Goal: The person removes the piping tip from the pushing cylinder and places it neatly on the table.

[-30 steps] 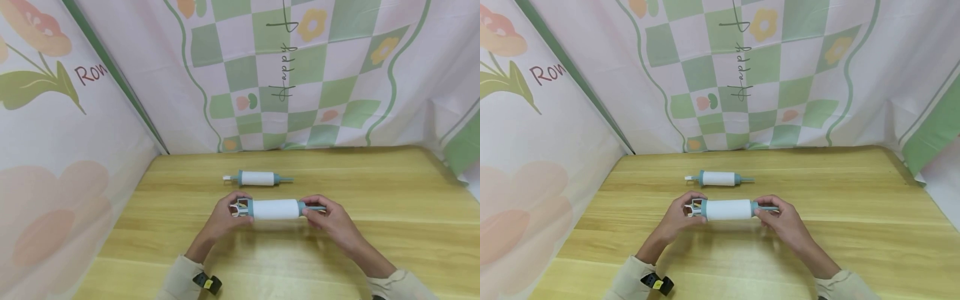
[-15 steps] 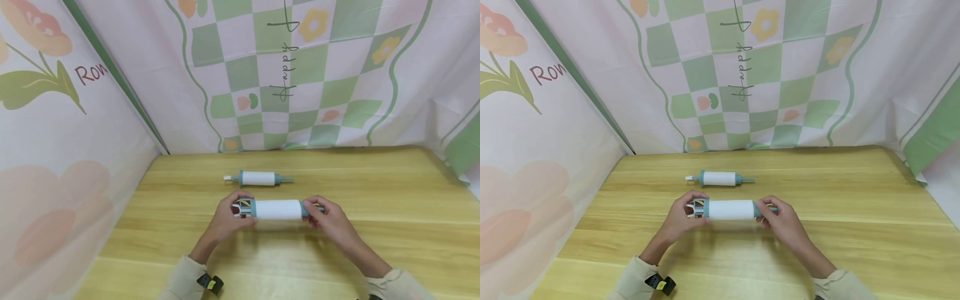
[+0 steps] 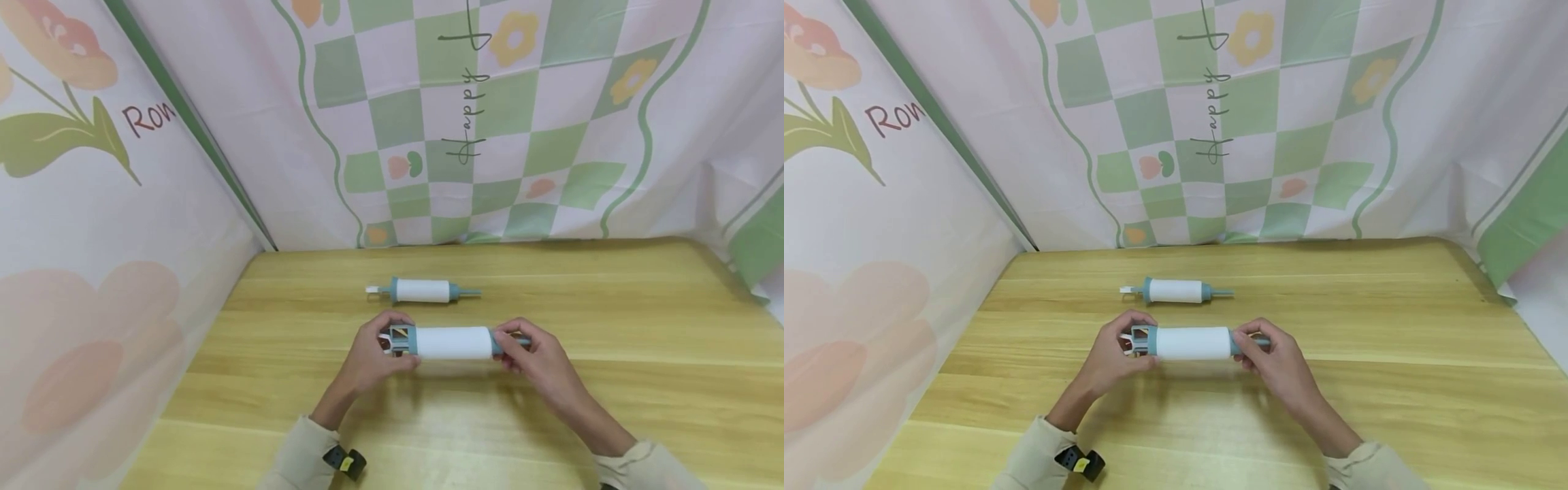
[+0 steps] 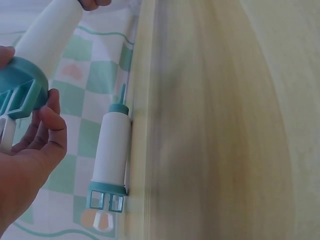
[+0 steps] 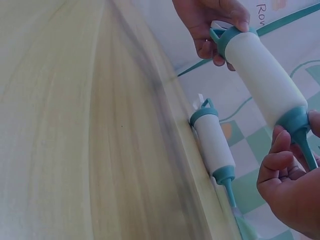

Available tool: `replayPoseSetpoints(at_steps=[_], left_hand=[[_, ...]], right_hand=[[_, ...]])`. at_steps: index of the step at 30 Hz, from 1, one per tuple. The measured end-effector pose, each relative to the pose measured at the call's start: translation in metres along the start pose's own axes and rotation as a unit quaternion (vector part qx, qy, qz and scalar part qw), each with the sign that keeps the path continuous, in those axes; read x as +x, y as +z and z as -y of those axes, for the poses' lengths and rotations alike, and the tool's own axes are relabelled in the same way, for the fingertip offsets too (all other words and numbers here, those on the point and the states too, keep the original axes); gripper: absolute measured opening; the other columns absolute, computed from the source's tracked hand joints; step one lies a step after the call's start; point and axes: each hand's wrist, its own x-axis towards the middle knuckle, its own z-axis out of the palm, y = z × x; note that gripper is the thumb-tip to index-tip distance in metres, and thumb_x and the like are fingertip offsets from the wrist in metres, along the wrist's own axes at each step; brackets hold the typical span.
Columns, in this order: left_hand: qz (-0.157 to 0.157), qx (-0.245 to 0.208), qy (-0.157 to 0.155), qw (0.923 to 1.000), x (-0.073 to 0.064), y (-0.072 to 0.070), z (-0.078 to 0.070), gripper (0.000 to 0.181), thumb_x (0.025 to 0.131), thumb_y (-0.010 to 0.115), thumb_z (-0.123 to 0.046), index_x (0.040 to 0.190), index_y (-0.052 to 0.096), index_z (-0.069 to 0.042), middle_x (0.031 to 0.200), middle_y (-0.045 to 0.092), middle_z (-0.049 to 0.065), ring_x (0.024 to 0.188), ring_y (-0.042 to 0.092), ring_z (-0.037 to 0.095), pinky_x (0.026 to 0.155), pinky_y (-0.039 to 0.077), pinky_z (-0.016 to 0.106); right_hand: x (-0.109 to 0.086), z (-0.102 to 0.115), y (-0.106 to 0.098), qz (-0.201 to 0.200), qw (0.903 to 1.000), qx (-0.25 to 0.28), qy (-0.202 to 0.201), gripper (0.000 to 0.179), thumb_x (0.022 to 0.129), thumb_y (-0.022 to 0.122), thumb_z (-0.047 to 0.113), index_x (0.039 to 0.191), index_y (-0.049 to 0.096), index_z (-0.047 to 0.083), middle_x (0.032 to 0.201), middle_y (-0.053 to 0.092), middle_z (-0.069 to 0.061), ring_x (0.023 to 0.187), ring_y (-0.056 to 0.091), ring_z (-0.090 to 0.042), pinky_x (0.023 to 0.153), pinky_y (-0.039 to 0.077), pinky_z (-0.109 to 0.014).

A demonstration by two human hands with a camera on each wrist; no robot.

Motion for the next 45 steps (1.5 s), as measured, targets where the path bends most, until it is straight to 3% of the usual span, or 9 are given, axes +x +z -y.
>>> replayPoseSetpoints(at_steps=[14, 22, 32, 37, 45], left_hand=[[-0.013, -0.022, -0.045, 0.9987, 0.0018, 0.0012, 0.0021, 0.040, 0.079, 0.080, -0.007, 0.115, 0.063, -0.011, 0.104, 0.059, 0.010, 0.087, 0.056, 0.021, 0.067, 0.052, 0.031], [-0.009, -0.028, -0.045, 0.9985, 0.0009, -0.0002, 0.0009, 0.042, 0.079, 0.079, -0.008, 0.116, 0.062, -0.011, 0.105, 0.058, 0.009, 0.087, 0.055, 0.021, 0.067, 0.051, 0.030], [-0.015, -0.039, -0.041, 0.9983, -0.0003, 0.0008, 0.0043, 0.043, 0.077, 0.079, -0.008, 0.117, 0.062, -0.010, 0.104, 0.058, 0.008, 0.086, 0.054, 0.020, 0.067, 0.049, 0.028], [-0.019, -0.040, -0.040, 0.9982, -0.0015, 0.0013, 0.0046, 0.043, 0.076, 0.078, -0.007, 0.116, 0.062, -0.011, 0.105, 0.058, 0.007, 0.085, 0.054, 0.020, 0.067, 0.047, 0.028], [-0.024, -0.042, -0.040, 0.9981, -0.0026, 0.0003, 0.0049, 0.043, 0.076, 0.078, -0.008, 0.116, 0.063, -0.011, 0.104, 0.059, 0.007, 0.082, 0.053, 0.018, 0.065, 0.046, 0.027]], right_hand=[[-0.0029, -0.0040, 0.0003, -0.021, 0.9959, -0.050, -0.073, 0.021, 0.099, 0.065, 0.014, 0.115, 0.064, 0.000, 0.103, 0.065, -0.016, 0.078, 0.066, -0.021, 0.067, 0.057, -0.031], [-0.0018, -0.0054, -0.0007, -0.009, 0.9959, -0.042, -0.080, 0.023, 0.098, 0.067, 0.012, 0.117, 0.064, 0.000, 0.112, 0.064, -0.019, 0.088, 0.068, -0.024, 0.075, 0.058, -0.031], [-0.0017, -0.0068, -0.0043, 0.009, 0.9959, -0.021, -0.087, 0.034, 0.093, 0.071, 0.006, 0.125, 0.060, -0.001, 0.111, 0.063, -0.021, 0.087, 0.067, -0.020, 0.073, 0.058, -0.030], [-0.0026, -0.0064, -0.0059, 0.019, 0.9966, -0.016, -0.079, 0.036, 0.094, 0.069, 0.007, 0.128, 0.058, -0.002, 0.119, 0.059, -0.022, 0.092, 0.067, -0.020, 0.075, 0.058, -0.032], [-0.0010, -0.0029, -0.0077, -0.046, 0.9939, -0.084, -0.055, 0.031, 0.105, 0.054, 0.023, 0.124, 0.061, 0.000, 0.093, 0.069, -0.012, 0.075, 0.066, -0.019, 0.065, 0.056, -0.031]])
